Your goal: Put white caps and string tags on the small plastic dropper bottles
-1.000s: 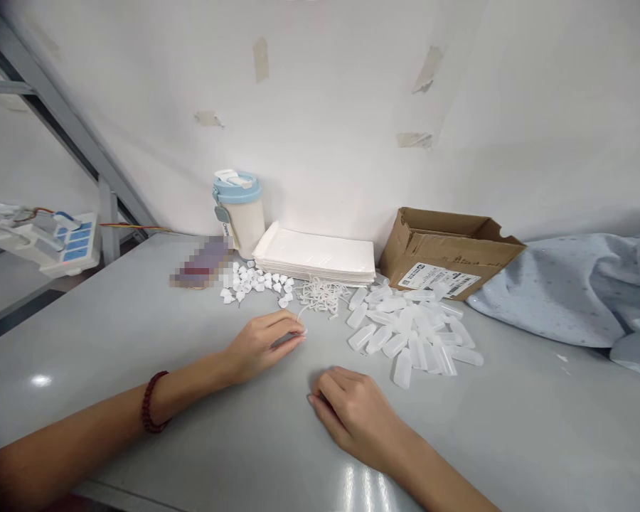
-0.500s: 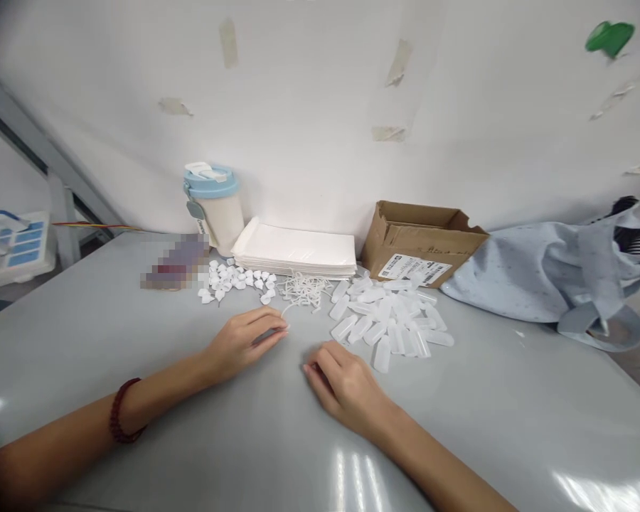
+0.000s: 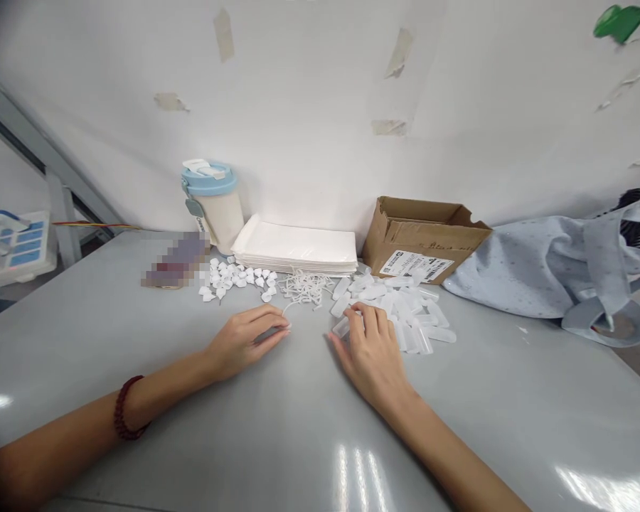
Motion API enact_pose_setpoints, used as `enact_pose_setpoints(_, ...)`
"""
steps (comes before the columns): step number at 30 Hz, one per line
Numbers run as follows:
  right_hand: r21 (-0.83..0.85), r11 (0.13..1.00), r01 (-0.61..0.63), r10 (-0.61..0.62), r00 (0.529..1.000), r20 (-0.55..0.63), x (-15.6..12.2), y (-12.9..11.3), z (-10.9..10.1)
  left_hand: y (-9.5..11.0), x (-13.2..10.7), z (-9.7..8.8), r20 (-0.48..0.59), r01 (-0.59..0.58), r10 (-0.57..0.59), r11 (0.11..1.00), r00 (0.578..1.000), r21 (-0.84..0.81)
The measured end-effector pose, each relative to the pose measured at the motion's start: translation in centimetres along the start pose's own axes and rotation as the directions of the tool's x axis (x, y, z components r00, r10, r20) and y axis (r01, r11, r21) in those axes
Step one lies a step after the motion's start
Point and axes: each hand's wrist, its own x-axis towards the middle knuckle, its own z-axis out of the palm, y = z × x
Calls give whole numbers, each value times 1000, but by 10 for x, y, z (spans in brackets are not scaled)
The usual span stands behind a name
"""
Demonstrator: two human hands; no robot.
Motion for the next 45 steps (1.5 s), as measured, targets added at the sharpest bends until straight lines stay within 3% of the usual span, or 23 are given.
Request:
enact_pose_setpoints(7, -87, 996, 16, -8, 996, 90, -3, -3, 5, 1, 1, 0, -10, -3, 3, 1000, 1000, -13)
enact_pose_setpoints(17, -84, 976, 201, -199, 980, 33, -3, -7, -1, 1, 1, -1, 4, -11, 11, 1000, 1000, -24)
enact_pose_setpoints(20, 9, 978, 209, -210, 977, 37, -3, -7, -3, 2, 2, -2, -11, 6, -7, 999, 1000, -43)
enact_pose_setpoints(25, 338, 932, 130, -98, 989, -111, -2, -11, -11, 14, 5, -8, -63, 155, -169, 971, 984, -184)
enact_pose_setpoints(28, 466, 884, 42, 38, 986, -161, -2, -17, -18, 26, 9, -13, -29, 361, -403, 849, 915, -386)
enact_pose_setpoints(31, 646, 755, -111, 199, 978, -65, -3, -23, -22, 36, 11, -15, 70, 482, -554, 647, 829, -591)
enact_pose_setpoints(34, 820, 498, -282, 311, 941, 134, -3, -28, -24, 41, 11, -15, 147, 506, -598, 493, 788, -708)
enact_pose_setpoints(38, 883, 237, -405, 321, 891, 322, -2, -34, -29, 46, 8, -14, 239, 549, -595, 418, 767, -724)
enact_pose_setpoints(45, 883, 0, -469, 257, 854, 453, -3, -44, -34, 54, 9, -15, 358, 586, -584, 262, 729, -767)
